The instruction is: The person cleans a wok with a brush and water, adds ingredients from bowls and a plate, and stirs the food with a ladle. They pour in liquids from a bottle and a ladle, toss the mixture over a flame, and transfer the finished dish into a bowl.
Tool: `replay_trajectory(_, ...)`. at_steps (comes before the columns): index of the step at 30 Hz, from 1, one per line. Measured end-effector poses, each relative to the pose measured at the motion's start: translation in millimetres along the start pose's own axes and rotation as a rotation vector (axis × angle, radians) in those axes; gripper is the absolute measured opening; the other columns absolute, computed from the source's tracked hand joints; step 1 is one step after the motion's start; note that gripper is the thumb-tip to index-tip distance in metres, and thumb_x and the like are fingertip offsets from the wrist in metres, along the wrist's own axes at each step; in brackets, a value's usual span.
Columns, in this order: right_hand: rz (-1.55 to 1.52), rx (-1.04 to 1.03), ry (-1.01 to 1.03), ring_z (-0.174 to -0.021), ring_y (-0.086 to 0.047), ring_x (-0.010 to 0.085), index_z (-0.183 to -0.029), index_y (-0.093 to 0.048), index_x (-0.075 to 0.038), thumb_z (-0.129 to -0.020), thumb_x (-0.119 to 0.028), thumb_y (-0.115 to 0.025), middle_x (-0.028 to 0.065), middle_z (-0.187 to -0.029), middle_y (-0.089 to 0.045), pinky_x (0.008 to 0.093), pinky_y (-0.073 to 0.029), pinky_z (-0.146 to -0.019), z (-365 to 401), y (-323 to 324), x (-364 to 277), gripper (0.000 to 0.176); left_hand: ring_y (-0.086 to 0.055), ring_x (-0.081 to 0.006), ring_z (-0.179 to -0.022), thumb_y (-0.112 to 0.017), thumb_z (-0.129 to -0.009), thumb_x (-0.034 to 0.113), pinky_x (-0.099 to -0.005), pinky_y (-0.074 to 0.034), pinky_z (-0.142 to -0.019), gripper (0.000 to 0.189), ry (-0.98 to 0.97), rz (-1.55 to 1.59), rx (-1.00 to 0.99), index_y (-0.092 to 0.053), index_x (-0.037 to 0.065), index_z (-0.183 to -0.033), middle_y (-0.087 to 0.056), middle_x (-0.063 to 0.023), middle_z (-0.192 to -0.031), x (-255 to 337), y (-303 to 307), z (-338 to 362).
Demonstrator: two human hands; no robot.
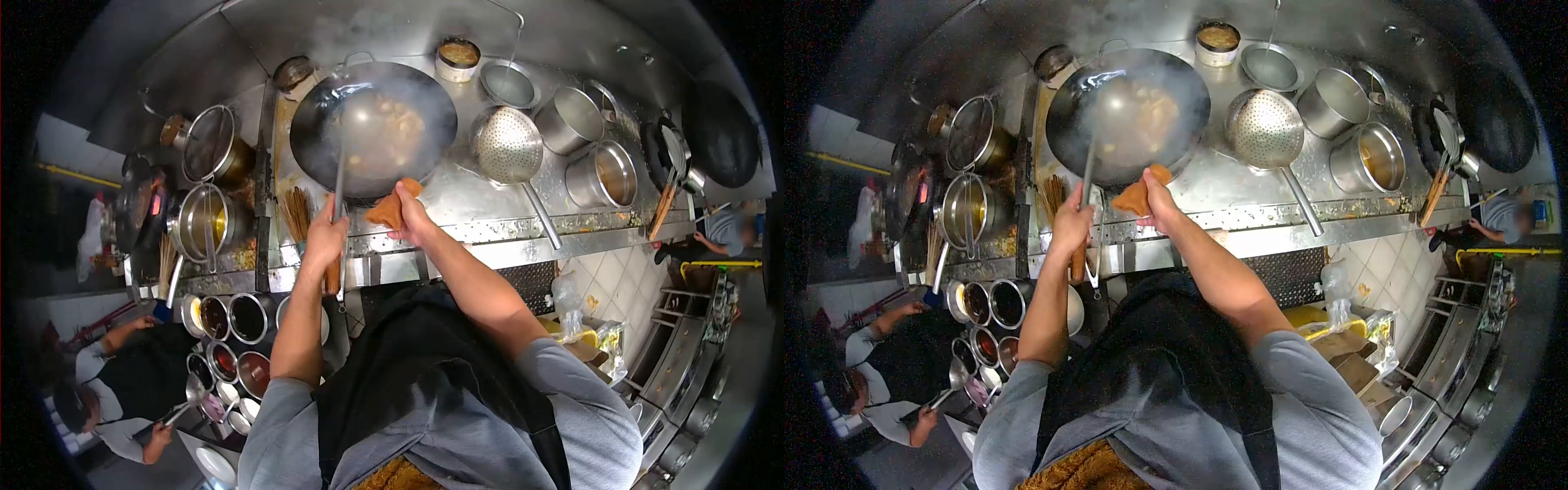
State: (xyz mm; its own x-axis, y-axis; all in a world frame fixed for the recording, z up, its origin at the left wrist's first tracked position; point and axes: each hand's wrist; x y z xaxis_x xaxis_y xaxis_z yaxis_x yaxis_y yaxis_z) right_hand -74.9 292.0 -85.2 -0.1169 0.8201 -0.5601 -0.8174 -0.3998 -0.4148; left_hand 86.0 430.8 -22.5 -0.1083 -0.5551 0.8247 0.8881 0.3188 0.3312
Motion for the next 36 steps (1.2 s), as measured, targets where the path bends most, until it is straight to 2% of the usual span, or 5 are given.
replay_trajectory(2,-0.029,0.026,0.006,-0.074,-0.063,0.0142,-0.116,-0.057,-0.016,-0.096,-0.062,-0.044,0.0003,-0.092,-0.067,0.032,-0.046,-0.049,1,-10,0,0.052,-0.057,-0.0186,-0.048,-0.058,-0.09,0.01,-0.0371,-0.049,-0.045,0.069,-0.626,-0.62,0.461,-0.029,0.01,-0.153,-0.063,-0.01,-0.07,-41,16,-52)
replay_trajectory(6,-0.049,0.149,0.093,-0.073,-0.067,0.0169,-0.11,-0.062,-0.014,-0.095,-0.049,-0.054,0.0002,-0.095,-0.071,0.0298,-0.039,-0.045,-16,-9,3,0.039,-0.059,-0.0154,-0.057,-0.057,-0.091,0.012,-0.0343,-0.049,-0.047,0.066,-0.029,-0.142,0.119,-0.032,0.008,-0.152,-0.066,-0.0122,-0.091,2,17,-34)
replay_trajectory(26,-0.361,-0.059,0.005,-0.092,-0.069,0.0385,-0.116,-0.052,0.003,-0.089,-0.013,-0.06,0.0212,-0.103,-0.066,0.0527,-0.059,-0.082,-45,20,-6,0.033,-0.063,-0.0247,-0.064,-0.06,-0.086,0.01,-0.0358,-0.052,-0.058,0.069,-0.022,-0.365,-0.154,-0.036,0.012,-0.15,-0.068,-0.0171,-0.101,49,79,-30)
replay_trajectory(32,-0.275,0.004,0.007,-0.095,-0.067,0.0405,-0.11,-0.054,0.006,-0.088,-0.012,-0.055,0.0239,-0.107,-0.065,0.0527,-0.057,-0.087,-16,5,-22,0.029,-0.06,-0.0199,-0.054,-0.059,-0.089,0.012,-0.0354,-0.051,-0.052,0.066,-0.822,-0.836,0.388,-0.034,0.007,-0.15,-0.066,-0.0153,-0.084,-32,91,-96)
replay_trajectory(36,-0.362,-0.143,0.077,-0.088,-0.068,0.0392,-0.113,-0.051,0.007,-0.086,-0.005,-0.056,0.0232,-0.099,-0.066,0.0524,-0.059,-0.081,-36,17,-3,0.03,-0.043,-0.0094,-0.043,-0.053,-0.091,0.004,-0.0263,-0.039,-0.039,0.067,0.094,0.156,-0.193,-0.031,0.013,-0.153,-0.052,-0.0014,-0.067,12,40,-9)
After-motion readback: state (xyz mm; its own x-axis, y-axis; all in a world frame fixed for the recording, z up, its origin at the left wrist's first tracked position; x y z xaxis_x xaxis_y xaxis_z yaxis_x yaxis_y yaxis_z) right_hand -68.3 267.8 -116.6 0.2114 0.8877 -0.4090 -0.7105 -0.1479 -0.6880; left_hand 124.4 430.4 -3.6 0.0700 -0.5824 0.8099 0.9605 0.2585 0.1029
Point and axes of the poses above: each hand's wrist, its own z-axis away from the middle knuckle, its own y-axis out of the back of the hand, x = y × z
